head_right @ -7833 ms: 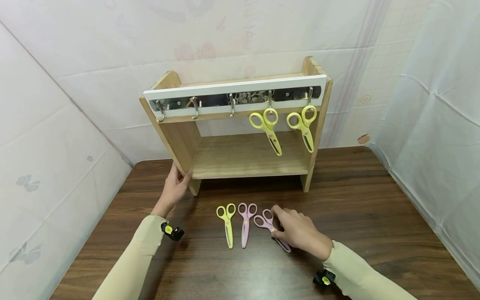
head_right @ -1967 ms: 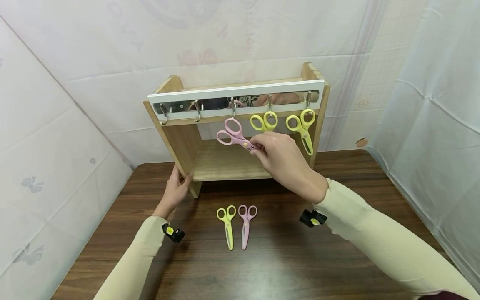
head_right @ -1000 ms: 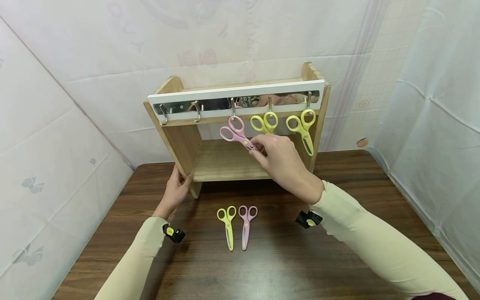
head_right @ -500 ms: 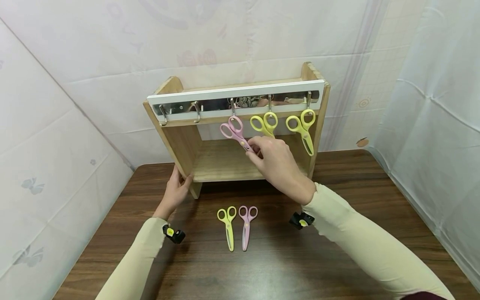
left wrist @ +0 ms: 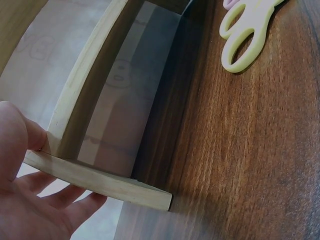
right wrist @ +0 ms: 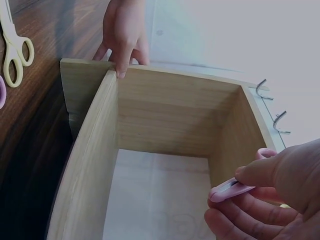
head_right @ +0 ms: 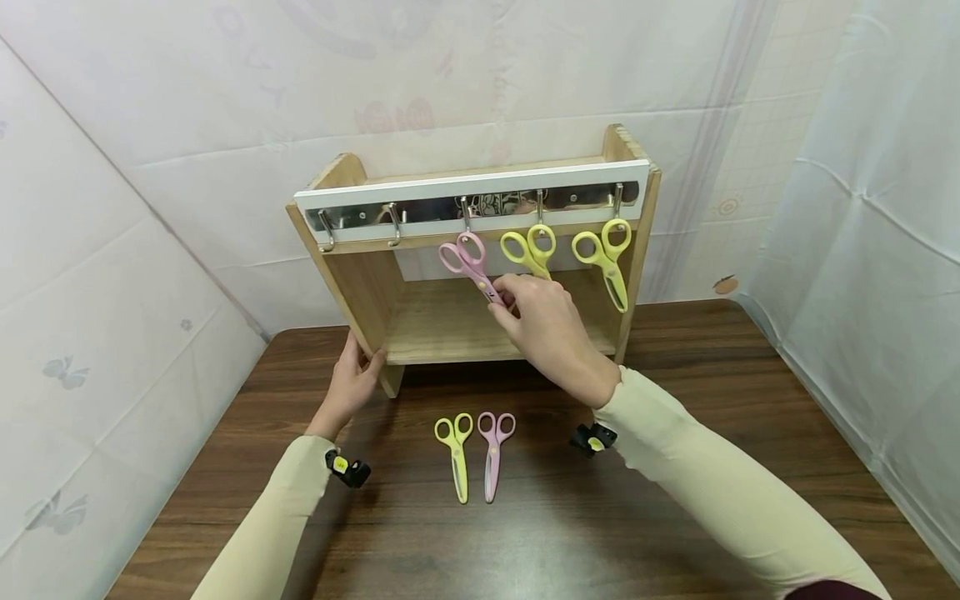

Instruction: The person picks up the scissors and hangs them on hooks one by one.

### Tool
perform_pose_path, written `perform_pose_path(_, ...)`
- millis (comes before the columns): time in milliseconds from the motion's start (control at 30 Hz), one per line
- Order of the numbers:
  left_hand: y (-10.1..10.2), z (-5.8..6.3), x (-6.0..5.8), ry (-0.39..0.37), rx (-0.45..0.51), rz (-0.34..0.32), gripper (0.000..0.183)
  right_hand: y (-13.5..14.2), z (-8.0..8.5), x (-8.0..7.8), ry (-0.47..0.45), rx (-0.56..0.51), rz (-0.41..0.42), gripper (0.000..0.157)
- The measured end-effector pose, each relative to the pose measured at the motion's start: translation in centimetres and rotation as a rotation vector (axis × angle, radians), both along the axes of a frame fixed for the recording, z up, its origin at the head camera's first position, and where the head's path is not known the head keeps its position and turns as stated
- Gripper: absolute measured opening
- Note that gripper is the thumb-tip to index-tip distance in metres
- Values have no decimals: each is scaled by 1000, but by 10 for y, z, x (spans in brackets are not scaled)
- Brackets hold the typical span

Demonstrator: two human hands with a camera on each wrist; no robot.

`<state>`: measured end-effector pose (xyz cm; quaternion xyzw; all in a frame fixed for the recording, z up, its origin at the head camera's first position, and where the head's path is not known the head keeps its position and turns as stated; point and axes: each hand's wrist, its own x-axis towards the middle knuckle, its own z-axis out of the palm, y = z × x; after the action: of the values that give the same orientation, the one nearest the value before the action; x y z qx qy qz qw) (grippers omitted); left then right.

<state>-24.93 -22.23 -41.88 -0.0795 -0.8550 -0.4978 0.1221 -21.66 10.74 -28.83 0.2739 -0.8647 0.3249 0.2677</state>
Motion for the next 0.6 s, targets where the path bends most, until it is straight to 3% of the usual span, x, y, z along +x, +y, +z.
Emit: perform_pose_path(600,1,1,1,0,-1,2,51,-9,-8,-9,-16,4,-4,15)
